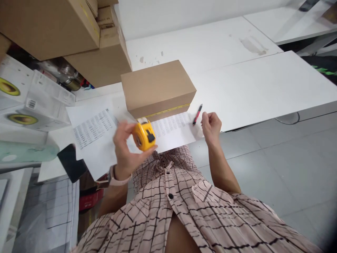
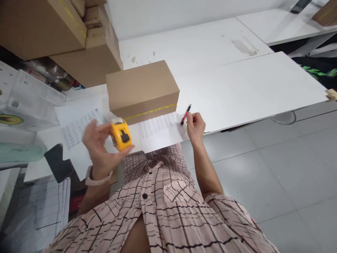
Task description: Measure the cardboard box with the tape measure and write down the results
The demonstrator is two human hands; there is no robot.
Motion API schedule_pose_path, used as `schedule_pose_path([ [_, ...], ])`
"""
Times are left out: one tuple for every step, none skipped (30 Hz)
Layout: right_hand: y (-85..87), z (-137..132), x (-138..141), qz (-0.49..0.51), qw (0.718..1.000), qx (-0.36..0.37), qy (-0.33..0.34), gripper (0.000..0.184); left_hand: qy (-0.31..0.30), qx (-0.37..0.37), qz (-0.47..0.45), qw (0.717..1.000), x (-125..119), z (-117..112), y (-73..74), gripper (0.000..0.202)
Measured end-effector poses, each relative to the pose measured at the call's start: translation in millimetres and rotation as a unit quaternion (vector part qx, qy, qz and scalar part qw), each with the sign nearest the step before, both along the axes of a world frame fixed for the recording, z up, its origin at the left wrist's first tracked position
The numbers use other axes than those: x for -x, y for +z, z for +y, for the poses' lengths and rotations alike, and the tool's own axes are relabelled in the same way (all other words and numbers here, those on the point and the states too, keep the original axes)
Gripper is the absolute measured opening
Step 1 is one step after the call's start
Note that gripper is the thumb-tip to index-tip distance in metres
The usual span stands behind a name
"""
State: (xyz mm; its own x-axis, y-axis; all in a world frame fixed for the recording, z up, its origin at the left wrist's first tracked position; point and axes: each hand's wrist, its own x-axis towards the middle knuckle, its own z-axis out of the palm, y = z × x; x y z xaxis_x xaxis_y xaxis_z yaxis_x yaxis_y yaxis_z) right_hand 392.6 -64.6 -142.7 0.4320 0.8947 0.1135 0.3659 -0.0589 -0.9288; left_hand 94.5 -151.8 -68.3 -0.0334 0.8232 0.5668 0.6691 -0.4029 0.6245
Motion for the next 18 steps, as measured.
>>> schedule_pose_path([
  [-5.8, 14, -8, -0.058, 0.998, 0.026, -0.024, 0.039, -0.011, -0.04, 0.015, 0.999, 5, 15, 11.7, 0.107],
  [-11.0, 27, -15, -0.104, 0.992, 0.06, -0.03, 0.035, -0.019, -0.066, 0.032, 0.997, 10, 32, 22.1, 0.106],
  [-15.7, 39, -20, -0.145, 0.985, 0.095, -0.024, 0.034, -0.019, -0.079, 0.049, 0.996, 13, 50, 30.8, 0.103],
  [-19.6, 48, -22, -0.182, 0.975, 0.123, -0.013, 0.035, -0.013, -0.079, 0.067, 0.995, 15, 70, 37.3, 0.097],
  [-22.7, 55, -22, -0.215, 0.966, 0.143, 0.002, 0.037, -0.007, -0.074, 0.089, 0.993, 16, 90, 41.3, 0.091],
  [-25.1, 60, -21, -0.244, 0.957, 0.154, 0.018, 0.037, -0.001, -0.064, 0.113, 0.992, 16, 110, 42.7, 0.084],
  [-26.9, 63, -19, -0.268, 0.95, 0.159, 0.033, 0.034, 0.002, -0.049, 0.138, 0.989, 16, 129, 41.8, 0.079],
  [-28.2, 64, -17, -0.285, 0.944, 0.161, 0.048, 0.029, 0.001, -0.033, 0.16, 0.987, 16, 147, 39.2, 0.073],
  [-29.1, 65, -16, -0.297, 0.94, 0.159, 0.06, 0.023, -0.005, -0.017, 0.175, 0.984, 16, 162, 35.3, 0.068],
  [-29.8, 65, -15, -0.304, 0.938, 0.154, 0.07, 0.02, -0.011, -0.005, 0.185, 0.983, 17, 174, 30.9, 0.064],
  [-30.2, 64, -16, -0.304, 0.938, 0.146, 0.075, 0.02, -0.014, 0.001, 0.188, 0.982, 17, 182, 26.5, 0.06],
  [-30.4, 62, -18, -0.295, 0.943, 0.134, 0.077, 0.022, -0.011, -0.004, 0.187, 0.982, 16, 185, 22.2, 0.059],
  [-30.2, 60, -22, -0.27, 0.953, 0.118, 0.075, 0.023, 0.001, -0.02, 0.184, 0.983, 15, 183, 17.9, 0.06],
  [-29.6, 56, -26, -0.223, 0.967, 0.102, 0.073, 0.024, 0.017, -0.047, 0.179, 0.982, 13, 175, 13.2, 0.061],
  [-28.5, 51, -31, -0.154, 0.982, 0.086, 0.073, 0.025, 0.033, -0.076, 0.174, 0.981, 9, 162, 7.4, 0.06],
  [-26.7, 45, -35, -0.069, 0.992, 0.069, 0.077, 0.026, 0.044, -0.106, 0.168, 0.979, 4, 144, -0.2, 0.057],
  [-24.4, 37, -40, 0.021, 0.995, 0.051, 0.086, 0.027, 0.038, -0.127, 0.16, 0.978, -3, 123, -10.2, 0.049],
  [-21.6, 28, -43, 0.102, 0.989, 0.032, 0.099, 0.028, 0.02, -0.118, 0.147, 0.982, -12, 100, -22.7, 0.04],
])
